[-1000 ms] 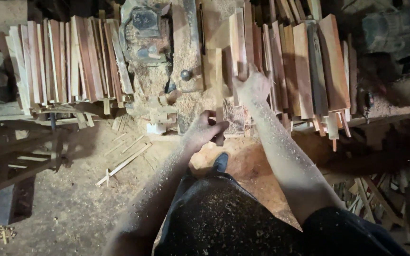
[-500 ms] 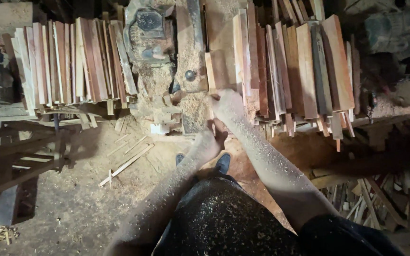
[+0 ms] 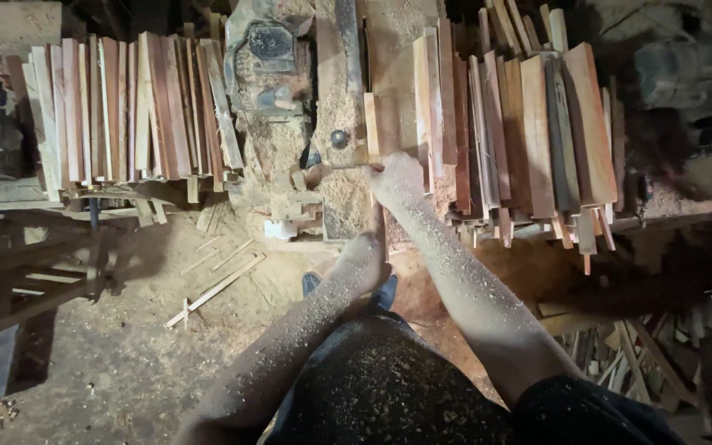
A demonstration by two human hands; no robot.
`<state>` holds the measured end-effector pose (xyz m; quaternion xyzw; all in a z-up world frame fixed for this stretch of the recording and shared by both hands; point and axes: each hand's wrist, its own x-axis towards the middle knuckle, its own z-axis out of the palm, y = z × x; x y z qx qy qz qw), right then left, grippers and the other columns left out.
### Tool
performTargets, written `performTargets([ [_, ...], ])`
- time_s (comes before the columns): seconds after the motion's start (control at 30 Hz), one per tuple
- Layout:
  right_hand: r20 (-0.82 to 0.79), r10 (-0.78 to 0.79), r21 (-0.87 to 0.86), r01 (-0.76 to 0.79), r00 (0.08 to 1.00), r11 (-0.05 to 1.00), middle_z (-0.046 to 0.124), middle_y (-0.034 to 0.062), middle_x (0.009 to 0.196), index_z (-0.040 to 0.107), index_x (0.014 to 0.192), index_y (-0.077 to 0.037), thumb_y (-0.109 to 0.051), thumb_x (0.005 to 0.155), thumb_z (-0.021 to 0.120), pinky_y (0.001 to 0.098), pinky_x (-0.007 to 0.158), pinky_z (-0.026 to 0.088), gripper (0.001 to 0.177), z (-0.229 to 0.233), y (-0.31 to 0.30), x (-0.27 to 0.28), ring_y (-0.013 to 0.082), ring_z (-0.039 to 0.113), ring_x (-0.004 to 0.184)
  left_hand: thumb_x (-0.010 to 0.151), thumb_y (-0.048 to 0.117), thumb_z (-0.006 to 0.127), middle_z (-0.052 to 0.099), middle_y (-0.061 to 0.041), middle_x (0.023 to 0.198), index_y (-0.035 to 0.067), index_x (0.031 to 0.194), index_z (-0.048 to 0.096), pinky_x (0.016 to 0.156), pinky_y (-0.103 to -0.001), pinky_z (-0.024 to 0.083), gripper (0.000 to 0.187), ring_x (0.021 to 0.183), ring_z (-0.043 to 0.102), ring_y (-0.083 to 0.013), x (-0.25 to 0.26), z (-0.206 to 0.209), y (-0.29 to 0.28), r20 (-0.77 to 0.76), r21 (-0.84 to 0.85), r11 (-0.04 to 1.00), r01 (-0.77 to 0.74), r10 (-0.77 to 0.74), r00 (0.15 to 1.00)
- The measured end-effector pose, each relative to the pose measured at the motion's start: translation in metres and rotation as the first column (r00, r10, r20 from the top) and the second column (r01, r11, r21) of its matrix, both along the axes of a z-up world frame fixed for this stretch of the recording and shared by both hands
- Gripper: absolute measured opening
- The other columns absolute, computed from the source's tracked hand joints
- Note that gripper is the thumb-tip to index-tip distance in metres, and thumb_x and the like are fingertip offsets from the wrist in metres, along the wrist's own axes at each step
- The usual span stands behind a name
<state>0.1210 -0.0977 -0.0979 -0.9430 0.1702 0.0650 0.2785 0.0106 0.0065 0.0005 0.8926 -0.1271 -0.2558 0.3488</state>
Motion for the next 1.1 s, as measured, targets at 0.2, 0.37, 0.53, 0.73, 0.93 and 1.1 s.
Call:
performTargets([
  [0.2, 0.051, 0.074, 0.007, -0.075, 0.996, 0.997, 0.077, 0.0142, 0.084, 0.082, 0.084, -0.021, -0.041, 0.079, 0.069, 0.0558, 0.084, 0.061, 0.024, 0.035, 0.005, -0.003, 0.043, 0.074, 0.091, 0.072, 0.018, 0.073, 0.071, -0.023, 0.084, -0.005, 0.118, 0.054, 0.066, -0.053, 0.062, 0.055, 0.082, 0.074, -0.0436, 0.003, -0.005, 0.005, 0.115, 0.064, 0.994, 0.086, -0.092, 0.989],
  [0.37, 0.074, 0.088, -0.015, -0.087, 0.993, 0.996, 0.076, 0.0169, 0.081, 0.081, 0.08, -0.018, -0.04, 0.077, 0.067, 0.0557, 0.082, 0.061, 0.026, 0.022, 0.004, 0.007, 0.0447, 0.074, 0.088, 0.067, 0.006, 0.071, 0.068, -0.022, 0.078, -0.01, 0.099, 0.068, 0.055, -0.047, 0.062, 0.036, 0.073, 0.075, -0.0425, 0.006, -0.006, 0.008, 0.219, 0.139, 0.977, 0.159, -0.187, 0.958],
  [0.53, 0.11, 0.092, -0.049, -0.087, 0.99, 0.995, 0.074, 0.022, 0.081, 0.08, 0.079, -0.012, -0.04, 0.078, 0.066, 0.0595, 0.08, 0.06, 0.031, 0.015, -0.001, 0.013, 0.0467, 0.073, 0.087, 0.069, 0.006, 0.07, 0.068, -0.024, 0.077, -0.01, 0.1, 0.065, 0.055, -0.052, 0.061, 0.035, 0.073, 0.075, -0.0447, 0.016, -0.008, 0.007, 0.157, 0.115, 0.985, 0.126, -0.143, 0.977],
  [0.73, 0.107, 0.136, -0.128, -0.122, 0.985, 0.984, 0.074, 0.0217, 0.079, 0.08, 0.078, -0.011, -0.043, 0.078, 0.069, 0.0558, 0.082, 0.061, 0.034, -0.009, -0.006, 0.035, 0.046, 0.074, 0.087, 0.071, 0.006, 0.068, 0.073, -0.023, 0.081, -0.008, 0.106, 0.066, 0.058, -0.052, 0.063, 0.038, 0.076, 0.076, -0.0435, 0.027, 0.006, 0.011, 0.122, 0.099, 0.985, 0.143, -0.154, 0.981],
  [0.93, 0.091, 0.113, -0.124, -0.101, 0.989, 0.987, 0.074, 0.0189, 0.076, 0.08, 0.077, -0.013, -0.046, 0.076, 0.071, 0.0535, 0.08, 0.061, 0.033, -0.019, -0.008, 0.058, 0.0432, 0.075, 0.086, 0.074, 0.008, 0.065, 0.073, -0.019, 0.082, -0.003, 0.11, 0.064, 0.06, -0.053, 0.062, 0.038, 0.076, 0.075, -0.0436, 0.045, -0.019, 0.01, 0.098, 0.092, 0.995, 0.049, -0.058, 0.994],
  [1.1, 0.121, 0.103, -0.155, -0.084, 0.987, 0.984, 0.074, 0.0162, 0.078, 0.08, 0.076, -0.016, -0.042, 0.076, 0.068, 0.054, 0.079, 0.061, 0.028, -0.025, -0.005, 0.077, 0.0416, 0.075, 0.084, 0.072, 0.007, 0.062, 0.075, -0.021, 0.085, -0.001, 0.105, 0.071, 0.059, -0.055, 0.062, 0.035, 0.08, 0.074, -0.0461, 0.061, -0.015, 0.017, 0.131, 0.021, 0.999, 0.045, -0.048, 0.99],
])
